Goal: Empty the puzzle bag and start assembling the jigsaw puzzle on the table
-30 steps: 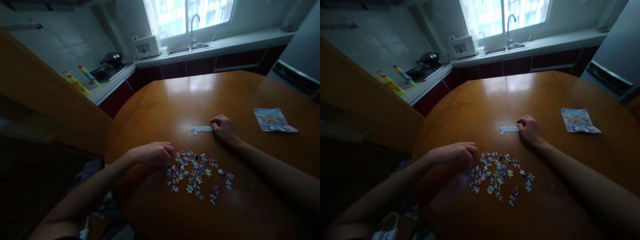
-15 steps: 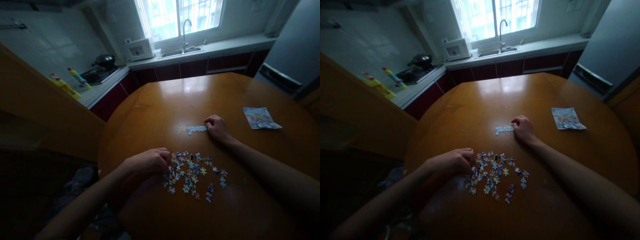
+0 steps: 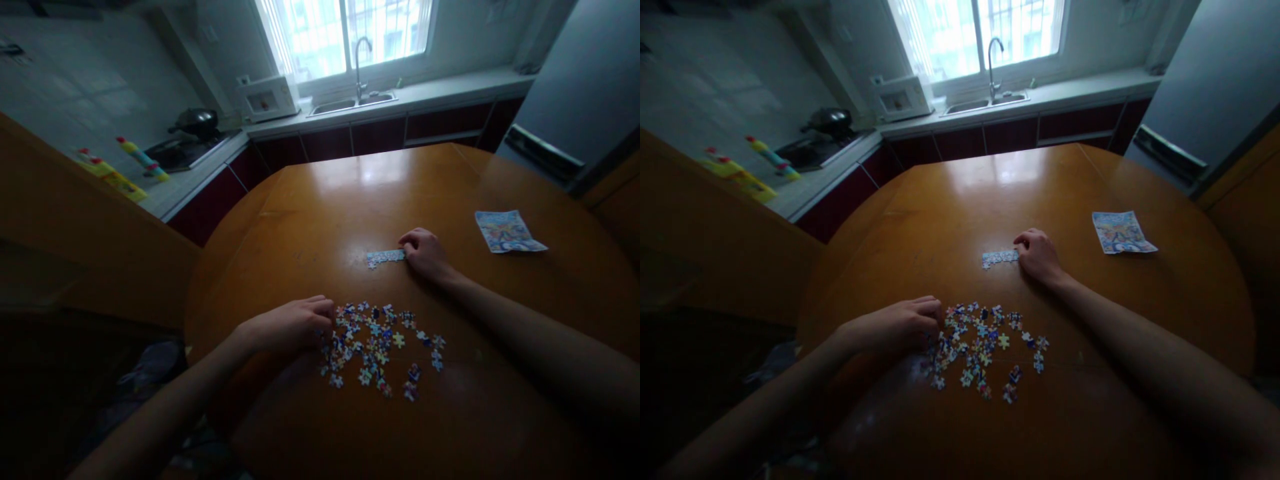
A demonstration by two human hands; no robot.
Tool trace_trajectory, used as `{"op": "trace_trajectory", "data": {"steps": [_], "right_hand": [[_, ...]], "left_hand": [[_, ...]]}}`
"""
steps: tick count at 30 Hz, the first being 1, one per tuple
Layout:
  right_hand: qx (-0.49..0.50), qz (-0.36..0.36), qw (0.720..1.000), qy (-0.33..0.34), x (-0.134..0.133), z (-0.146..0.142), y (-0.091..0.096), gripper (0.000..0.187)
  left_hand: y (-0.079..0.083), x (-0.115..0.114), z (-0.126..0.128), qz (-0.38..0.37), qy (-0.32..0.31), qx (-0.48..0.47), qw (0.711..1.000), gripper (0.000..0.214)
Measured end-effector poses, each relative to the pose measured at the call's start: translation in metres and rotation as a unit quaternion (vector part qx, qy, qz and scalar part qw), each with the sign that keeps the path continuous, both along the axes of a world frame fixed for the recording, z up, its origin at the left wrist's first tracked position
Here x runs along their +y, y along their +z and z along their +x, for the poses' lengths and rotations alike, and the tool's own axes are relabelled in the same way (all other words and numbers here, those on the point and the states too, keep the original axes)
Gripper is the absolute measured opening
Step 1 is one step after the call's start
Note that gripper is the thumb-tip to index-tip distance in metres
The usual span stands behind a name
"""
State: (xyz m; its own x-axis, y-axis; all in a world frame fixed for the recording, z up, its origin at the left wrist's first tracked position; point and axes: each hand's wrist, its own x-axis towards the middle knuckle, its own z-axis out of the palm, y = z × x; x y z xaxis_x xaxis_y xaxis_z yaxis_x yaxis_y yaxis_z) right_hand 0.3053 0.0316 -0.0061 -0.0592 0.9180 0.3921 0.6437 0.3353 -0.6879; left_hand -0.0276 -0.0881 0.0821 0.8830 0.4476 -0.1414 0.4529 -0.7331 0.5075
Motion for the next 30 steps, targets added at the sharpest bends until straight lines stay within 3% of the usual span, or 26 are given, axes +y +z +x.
{"op": "trace_trajectory", "data": {"steps": [6,12,18,21,26,30], "right_hand": [[0.007,0.002,1.000,0.002,-0.001,0.000,0.001,0.019],[0.010,0.004,1.000,0.000,-0.001,-0.001,0.000,0.018],[0.014,0.013,1.000,-0.003,0.001,-0.002,-0.003,0.018],[0.016,0.024,1.000,-0.002,0.001,-0.002,-0.003,0.018],[0.024,0.072,0.997,0.031,-0.003,-0.004,0.001,0.016],[0.021,0.101,0.993,0.062,-0.007,-0.009,0.004,0.014]], "left_hand": [[0.002,-0.001,0.000,-0.018,-0.011,-0.010,1.000,0.005],[0.004,-0.005,0.005,-0.065,-0.012,-0.083,0.994,0.016],[0.003,0.000,-0.007,-0.086,0.008,-0.099,0.991,0.012],[0.005,0.017,-0.010,-0.069,0.052,-0.148,0.985,0.008],[-0.006,0.066,0.013,-0.063,0.252,-0.239,0.936,0.019],[-0.031,0.106,0.048,-0.108,0.279,-0.265,0.917,0.020]]}}
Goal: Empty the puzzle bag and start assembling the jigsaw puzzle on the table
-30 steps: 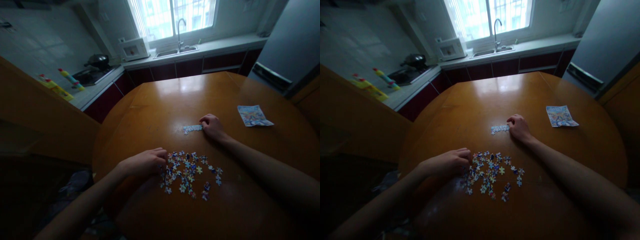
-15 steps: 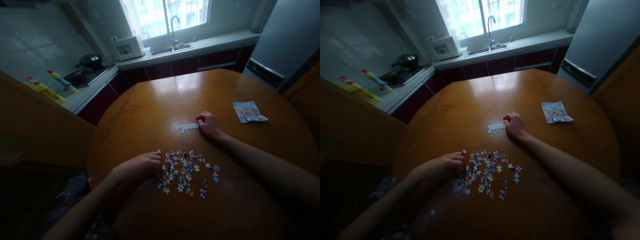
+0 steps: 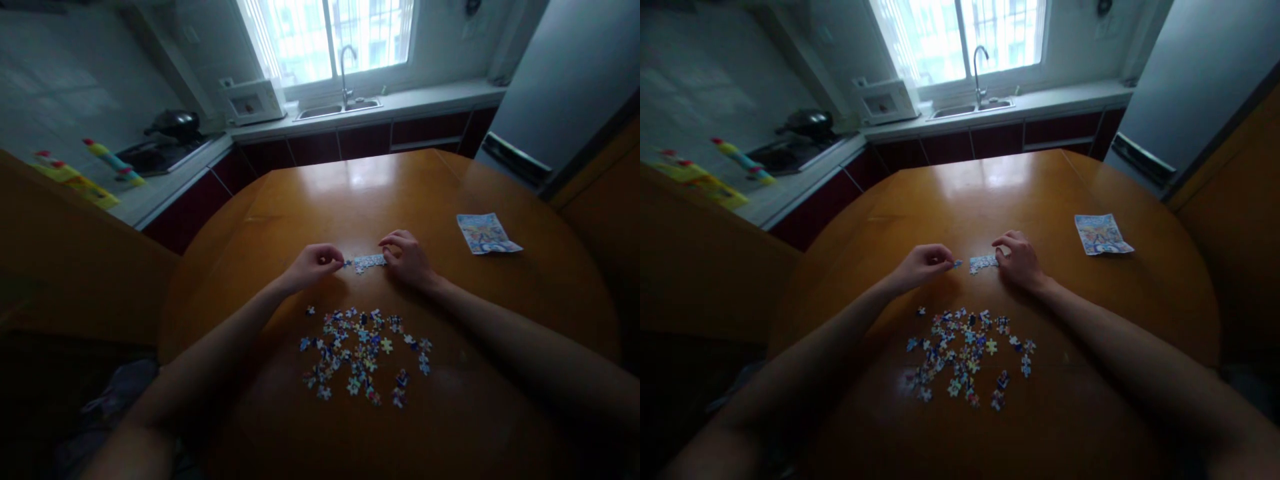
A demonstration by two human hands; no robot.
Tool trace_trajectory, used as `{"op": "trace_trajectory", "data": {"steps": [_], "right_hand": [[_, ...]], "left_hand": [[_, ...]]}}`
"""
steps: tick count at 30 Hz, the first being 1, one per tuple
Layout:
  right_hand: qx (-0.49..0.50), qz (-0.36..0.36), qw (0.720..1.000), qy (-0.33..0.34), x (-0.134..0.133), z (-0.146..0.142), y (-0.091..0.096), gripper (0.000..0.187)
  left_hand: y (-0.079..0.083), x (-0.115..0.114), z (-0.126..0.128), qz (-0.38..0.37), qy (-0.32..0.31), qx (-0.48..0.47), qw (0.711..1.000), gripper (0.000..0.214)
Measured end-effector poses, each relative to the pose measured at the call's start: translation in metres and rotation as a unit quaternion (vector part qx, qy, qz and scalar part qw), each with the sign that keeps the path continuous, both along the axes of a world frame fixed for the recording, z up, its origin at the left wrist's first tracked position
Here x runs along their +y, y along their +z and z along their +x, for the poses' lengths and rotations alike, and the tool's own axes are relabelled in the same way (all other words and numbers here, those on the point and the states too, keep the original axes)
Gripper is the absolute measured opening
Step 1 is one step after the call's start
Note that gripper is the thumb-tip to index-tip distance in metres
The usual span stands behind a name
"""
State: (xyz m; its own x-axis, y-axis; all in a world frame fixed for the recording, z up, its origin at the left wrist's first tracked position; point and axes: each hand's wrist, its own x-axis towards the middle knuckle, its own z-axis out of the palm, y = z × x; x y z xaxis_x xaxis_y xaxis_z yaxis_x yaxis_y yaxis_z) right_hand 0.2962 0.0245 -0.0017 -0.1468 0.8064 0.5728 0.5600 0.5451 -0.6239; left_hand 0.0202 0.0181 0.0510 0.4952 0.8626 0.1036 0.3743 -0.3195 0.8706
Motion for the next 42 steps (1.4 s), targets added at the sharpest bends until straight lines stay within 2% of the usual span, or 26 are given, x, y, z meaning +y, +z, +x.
{"op": "trace_trajectory", "data": {"steps": [3,7,13,19,26,29,32,36,42], "right_hand": [[-0.011,0.015,1.000,0.023,-0.002,-0.002,0.002,0.013],[-0.015,0.037,0.996,0.074,-0.005,-0.002,0.005,0.016],[-0.051,0.070,0.983,0.164,-0.012,-0.009,0.010,0.012],[-0.050,0.081,0.975,0.199,-0.019,-0.014,0.009,0.012],[-0.047,0.102,0.967,0.229,-0.021,-0.015,0.013,0.014],[-0.033,0.106,0.968,0.225,-0.022,-0.016,0.017,0.013],[-0.010,0.117,0.971,0.206,-0.021,-0.014,0.018,0.011],[0.005,0.122,0.973,0.194,-0.019,-0.012,0.017,0.010],[-0.006,0.111,0.973,0.200,-0.018,-0.013,0.016,0.011]], "left_hand": [[-0.018,0.019,0.022,-0.011,0.005,-0.014,1.000,0.019],[-0.031,0.026,0.035,-0.073,-0.007,-0.052,0.996,0.021],[-0.029,0.019,0.032,-0.126,-0.002,-0.094,0.988,0.028],[-0.029,0.013,0.035,-0.151,-0.018,-0.137,0.979,0.027],[-0.031,0.012,0.034,-0.165,-0.044,-0.135,0.976,0.026],[-0.031,0.010,0.034,-0.125,-0.034,-0.142,0.981,0.032],[-0.030,0.003,0.038,-0.035,-0.007,-0.117,0.993,0.040],[-0.027,-0.007,0.043,0.091,0.026,-0.084,0.992,0.026],[-0.027,-0.007,0.041,0.148,0.025,-0.048,0.987,0.016]]}}
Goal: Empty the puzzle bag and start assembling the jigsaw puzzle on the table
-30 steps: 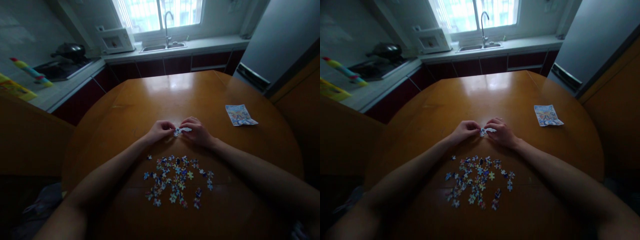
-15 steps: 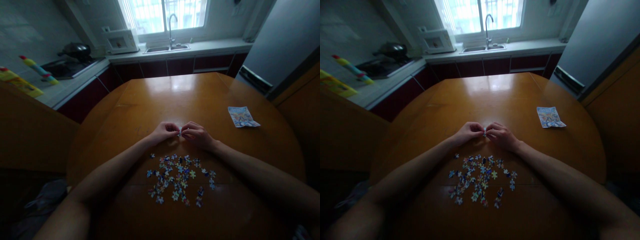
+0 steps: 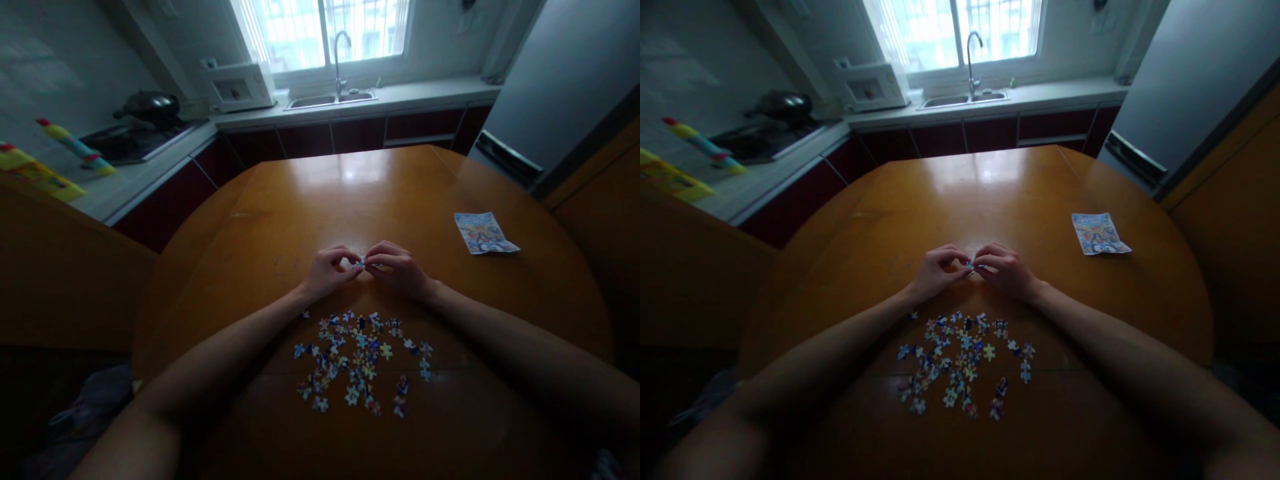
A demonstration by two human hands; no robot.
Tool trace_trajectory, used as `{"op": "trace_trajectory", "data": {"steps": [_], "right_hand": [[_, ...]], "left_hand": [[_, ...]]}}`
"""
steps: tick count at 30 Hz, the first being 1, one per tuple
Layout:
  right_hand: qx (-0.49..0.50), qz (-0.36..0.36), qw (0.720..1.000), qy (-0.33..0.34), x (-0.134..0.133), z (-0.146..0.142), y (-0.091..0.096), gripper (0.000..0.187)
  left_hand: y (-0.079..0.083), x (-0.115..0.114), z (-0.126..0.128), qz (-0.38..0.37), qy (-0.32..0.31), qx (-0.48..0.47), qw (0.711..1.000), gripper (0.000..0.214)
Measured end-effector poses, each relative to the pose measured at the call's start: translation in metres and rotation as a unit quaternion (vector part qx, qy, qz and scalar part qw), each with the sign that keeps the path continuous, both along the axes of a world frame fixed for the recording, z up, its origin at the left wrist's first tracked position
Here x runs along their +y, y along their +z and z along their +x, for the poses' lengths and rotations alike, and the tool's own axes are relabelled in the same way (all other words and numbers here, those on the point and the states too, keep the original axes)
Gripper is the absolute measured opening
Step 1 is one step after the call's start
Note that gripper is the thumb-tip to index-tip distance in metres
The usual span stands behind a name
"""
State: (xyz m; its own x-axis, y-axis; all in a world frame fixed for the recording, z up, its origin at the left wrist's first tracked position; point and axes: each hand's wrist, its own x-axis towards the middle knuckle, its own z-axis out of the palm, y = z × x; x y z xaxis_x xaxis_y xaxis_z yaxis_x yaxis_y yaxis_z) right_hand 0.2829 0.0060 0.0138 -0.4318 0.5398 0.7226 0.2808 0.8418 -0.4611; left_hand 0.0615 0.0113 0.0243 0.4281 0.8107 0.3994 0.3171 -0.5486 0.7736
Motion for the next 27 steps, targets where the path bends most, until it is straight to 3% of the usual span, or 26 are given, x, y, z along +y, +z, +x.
{"op": "trace_trajectory", "data": {"steps": [8,17,27], "right_hand": [[-0.026,-0.019,0.999,-0.037,0.006,0.008,-0.006,0.013],[-0.138,-0.014,0.990,-0.038,0.008,0.008,-0.014,0.018],[-0.156,-0.021,0.987,-0.025,0.007,0.008,-0.013,0.020]], "left_hand": [[-0.004,0.012,-0.009,0.108,-0.008,0.106,0.988,0.007],[-0.012,0.015,-0.013,0.134,-0.062,0.153,0.977,0.026],[-0.013,0.018,-0.014,0.117,-0.073,0.156,0.978,0.033]]}}
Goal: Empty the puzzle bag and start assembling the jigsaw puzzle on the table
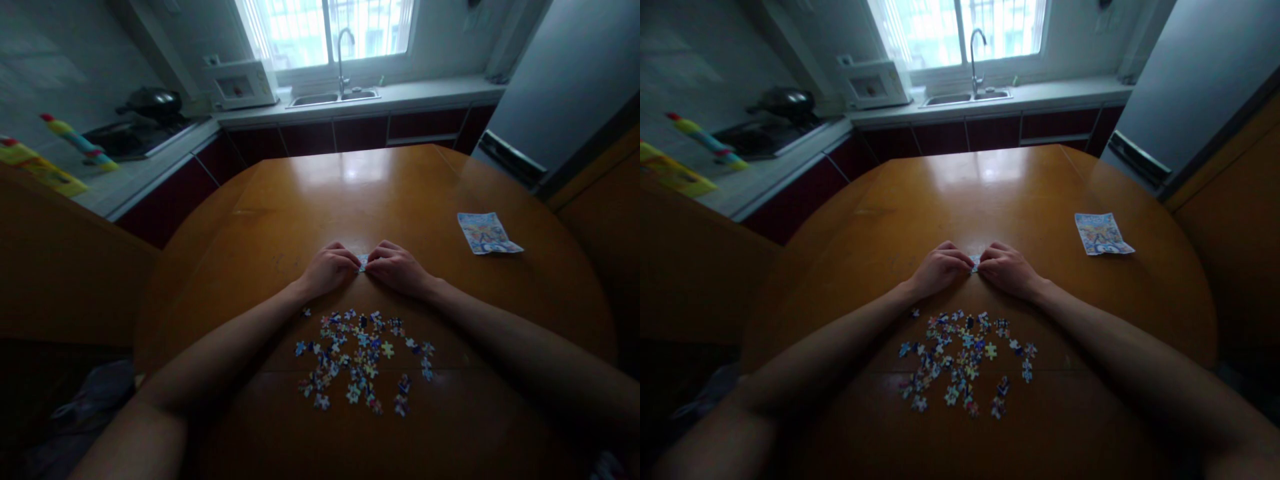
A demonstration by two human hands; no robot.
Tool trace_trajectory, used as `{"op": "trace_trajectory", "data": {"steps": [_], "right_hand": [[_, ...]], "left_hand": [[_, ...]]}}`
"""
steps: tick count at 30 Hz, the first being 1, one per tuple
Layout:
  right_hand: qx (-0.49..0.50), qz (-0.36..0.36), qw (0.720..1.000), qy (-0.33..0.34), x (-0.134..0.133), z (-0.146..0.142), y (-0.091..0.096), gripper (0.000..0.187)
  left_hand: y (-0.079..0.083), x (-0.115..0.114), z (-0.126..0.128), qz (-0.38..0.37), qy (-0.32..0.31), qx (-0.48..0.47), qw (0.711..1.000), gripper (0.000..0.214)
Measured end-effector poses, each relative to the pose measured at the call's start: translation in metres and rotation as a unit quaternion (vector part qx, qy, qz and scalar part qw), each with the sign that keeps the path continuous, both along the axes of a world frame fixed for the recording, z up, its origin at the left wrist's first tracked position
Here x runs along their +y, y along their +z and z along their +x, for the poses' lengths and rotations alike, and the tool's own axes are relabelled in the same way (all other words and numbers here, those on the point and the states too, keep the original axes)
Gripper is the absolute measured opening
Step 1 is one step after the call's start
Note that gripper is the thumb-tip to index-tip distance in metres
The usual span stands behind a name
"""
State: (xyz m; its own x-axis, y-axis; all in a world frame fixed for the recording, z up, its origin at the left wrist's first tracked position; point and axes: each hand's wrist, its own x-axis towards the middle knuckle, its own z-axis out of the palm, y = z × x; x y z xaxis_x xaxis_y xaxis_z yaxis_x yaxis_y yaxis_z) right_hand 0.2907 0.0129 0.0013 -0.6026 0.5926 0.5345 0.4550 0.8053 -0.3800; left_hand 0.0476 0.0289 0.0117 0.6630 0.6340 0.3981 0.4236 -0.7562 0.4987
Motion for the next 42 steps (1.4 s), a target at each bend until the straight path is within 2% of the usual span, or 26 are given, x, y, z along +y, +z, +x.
{"op": "trace_trajectory", "data": {"steps": [16,23,26,35,42], "right_hand": [[-0.033,-0.020,0.999,-0.003,-0.0032,-0.0011,0.0072,0.017],[0.058,-0.011,0.993,-0.104,0.0038,0.0038,0.0023,0.014],[0.053,-0.020,0.995,-0.086,0.0045,0.0052,0.0016,0.013],[-0.021,-0.022,0.998,-0.051,0.0000,0.0001,0.0032,0.020],[0.010,-0.003,0.995,-0.097,0.0032,0.0020,-0.0026,0.016]], "left_hand": [[0.0005,0.0005,0.0015,0.020,-0.006,-0.001,1.000,0.025],[0.0022,-0.0021,0.0021,0.064,-0.001,-0.022,0.998,0.023],[0.0020,-0.0023,0.0014,0.073,0.005,-0.022,0.997,0.028],[0.0018,-0.0012,0.0011,0.078,-0.036,0.029,0.996,0.030],[-0.0004,-0.0006,-0.0003,0.097,-0.028,0.041,0.994,0.027]]}}
